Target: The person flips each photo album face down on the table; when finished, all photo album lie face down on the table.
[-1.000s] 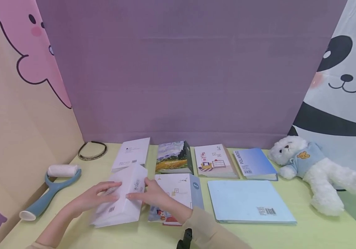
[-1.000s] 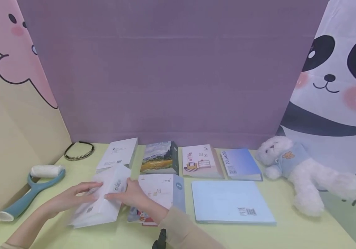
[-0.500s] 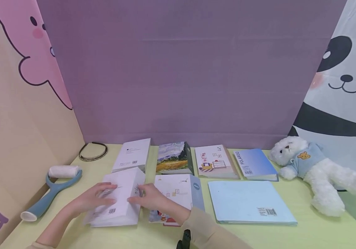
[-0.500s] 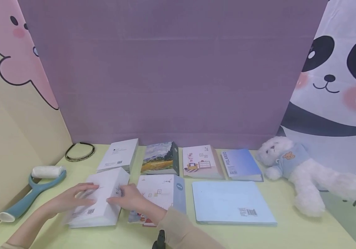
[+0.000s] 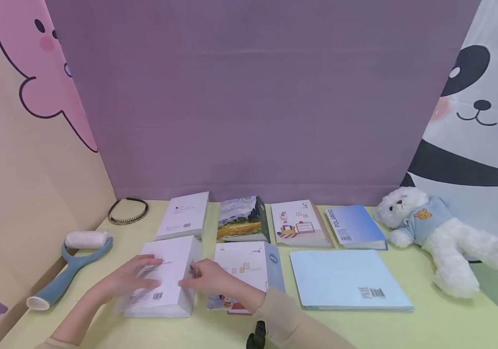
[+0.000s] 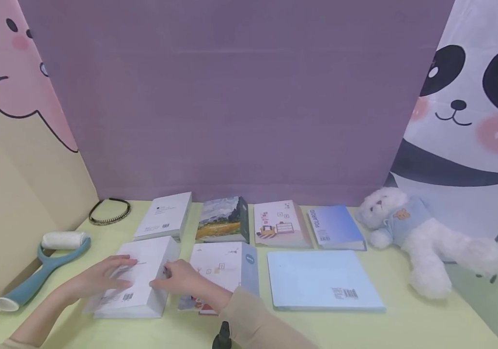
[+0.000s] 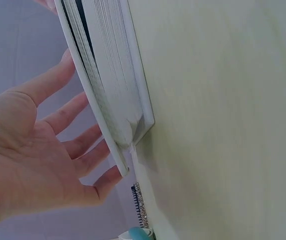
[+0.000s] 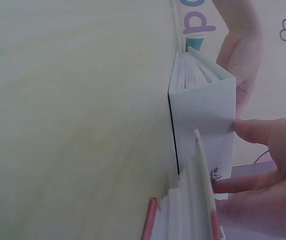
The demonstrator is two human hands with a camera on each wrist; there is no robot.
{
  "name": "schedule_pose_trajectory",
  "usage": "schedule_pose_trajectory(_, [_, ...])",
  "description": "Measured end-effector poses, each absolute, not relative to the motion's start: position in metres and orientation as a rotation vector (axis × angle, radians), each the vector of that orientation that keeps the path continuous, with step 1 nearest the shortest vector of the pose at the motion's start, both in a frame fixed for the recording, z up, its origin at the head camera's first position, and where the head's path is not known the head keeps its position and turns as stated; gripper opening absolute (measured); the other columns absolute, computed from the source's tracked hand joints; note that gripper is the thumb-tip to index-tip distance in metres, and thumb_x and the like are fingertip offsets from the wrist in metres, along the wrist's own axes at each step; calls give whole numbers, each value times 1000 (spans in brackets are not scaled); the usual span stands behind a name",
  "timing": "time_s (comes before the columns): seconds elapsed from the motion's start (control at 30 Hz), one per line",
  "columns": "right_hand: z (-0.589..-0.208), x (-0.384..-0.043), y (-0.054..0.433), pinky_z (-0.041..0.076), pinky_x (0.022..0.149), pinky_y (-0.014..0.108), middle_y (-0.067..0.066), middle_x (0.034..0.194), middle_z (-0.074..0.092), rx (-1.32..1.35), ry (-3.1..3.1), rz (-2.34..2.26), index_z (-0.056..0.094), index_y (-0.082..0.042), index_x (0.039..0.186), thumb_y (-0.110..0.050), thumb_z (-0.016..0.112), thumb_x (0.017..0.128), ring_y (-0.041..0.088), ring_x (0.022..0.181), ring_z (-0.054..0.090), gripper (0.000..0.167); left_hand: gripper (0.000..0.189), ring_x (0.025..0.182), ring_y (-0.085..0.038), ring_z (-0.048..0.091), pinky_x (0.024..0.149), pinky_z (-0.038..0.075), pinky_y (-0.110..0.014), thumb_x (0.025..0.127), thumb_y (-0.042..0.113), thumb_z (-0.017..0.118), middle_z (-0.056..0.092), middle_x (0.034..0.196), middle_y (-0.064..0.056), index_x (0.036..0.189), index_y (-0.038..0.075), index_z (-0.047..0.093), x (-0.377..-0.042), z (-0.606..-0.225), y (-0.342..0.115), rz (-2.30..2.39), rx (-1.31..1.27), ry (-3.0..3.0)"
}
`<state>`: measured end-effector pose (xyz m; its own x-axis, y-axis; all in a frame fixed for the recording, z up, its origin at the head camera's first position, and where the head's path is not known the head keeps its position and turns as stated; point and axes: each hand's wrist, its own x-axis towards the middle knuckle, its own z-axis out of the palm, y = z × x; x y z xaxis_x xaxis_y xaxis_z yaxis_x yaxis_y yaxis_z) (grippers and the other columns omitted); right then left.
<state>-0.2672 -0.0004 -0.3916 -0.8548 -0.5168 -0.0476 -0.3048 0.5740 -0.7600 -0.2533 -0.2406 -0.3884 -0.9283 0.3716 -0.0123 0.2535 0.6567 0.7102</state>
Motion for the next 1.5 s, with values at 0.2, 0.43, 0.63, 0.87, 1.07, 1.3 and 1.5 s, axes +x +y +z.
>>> schedule_pose_trajectory(0.2, [-392, -267, -1, 27, 49, 20, -4, 66, 36, -710, 2586, -1119, 57, -12, 84, -34, 65, 87, 8, 59, 36, 23, 58, 130, -55, 25, 100, 28, -66, 83, 26, 70, 31, 142, -33, 131, 0, 51, -254, -388, -242, 1110, 545, 2725])
schedule_pose_trajectory(0.43, [-395, -264, -2, 29, 48, 20, -4, 65, 38, -718, 2591, -1117, 57, -13, 82, -33, 66, 87, 7, 58, 37, 23, 61, 130, -56, 22, 101, 24, -68, 83, 28, 70, 28, 144, -33, 133, 0, 50, -254, -391, -244, 1106, 524, 2698])
schedule_pose_trajectory(0.63, [-394, -265, 1, 39, 60, 20, 0, 91, 62, -736, 2569, -1105, 65, -14, 105, -34, 65, 87, 9, 80, 54, 27, 60, 129, -57, 23, 100, 25, -68, 84, 28, 70, 29, 142, -34, 132, -1, 50, -251, -388, -243, 1068, 557, 2713])
schedule_pose_trajectory(0.87, [-387, -266, 8, 50, 91, 35, 9, 135, 54, -623, 2506, -1148, 51, -9, 135, -34, 59, 91, 25, 120, 55, 52, 53, 128, -50, 34, 102, 31, -61, 84, 29, 69, 41, 137, -30, 126, 0, 56, -253, -383, -237, 1071, 477, 2798])
schedule_pose_trajectory(1.07, [-379, -272, 26, 51, 88, 37, 8, 125, 60, -611, 2455, -1338, 57, -7, 129, -26, 54, 95, 26, 114, 57, 39, 37, 108, -35, 57, 91, 45, -48, 90, 26, 62, 63, 115, -19, 116, -1, 62, -256, -377, -230, 1082, 324, 2909])
schedule_pose_trajectory(1.3, [-355, -281, 81, 52, 87, 33, 10, 118, 65, -744, 2567, -1523, 62, -7, 120, -23, 55, 96, 26, 107, 61, 30, 32, 107, -37, 60, 89, 48, -50, 96, 25, 54, 66, 113, -18, 114, 0, 63, -259, -360, -234, 1208, 369, 3079])
schedule_pose_trajectory(1.5, [-349, -292, 140, 53, 87, 38, 10, 114, 67, -761, 2802, -1508, 64, -8, 116, -28, 55, 95, 25, 104, 63, 30, 32, 93, -15, 66, 79, 53, -32, 96, 25, 53, 68, 108, -18, 112, 0, 64, -255, -338, -246, 1304, 344, 3233])
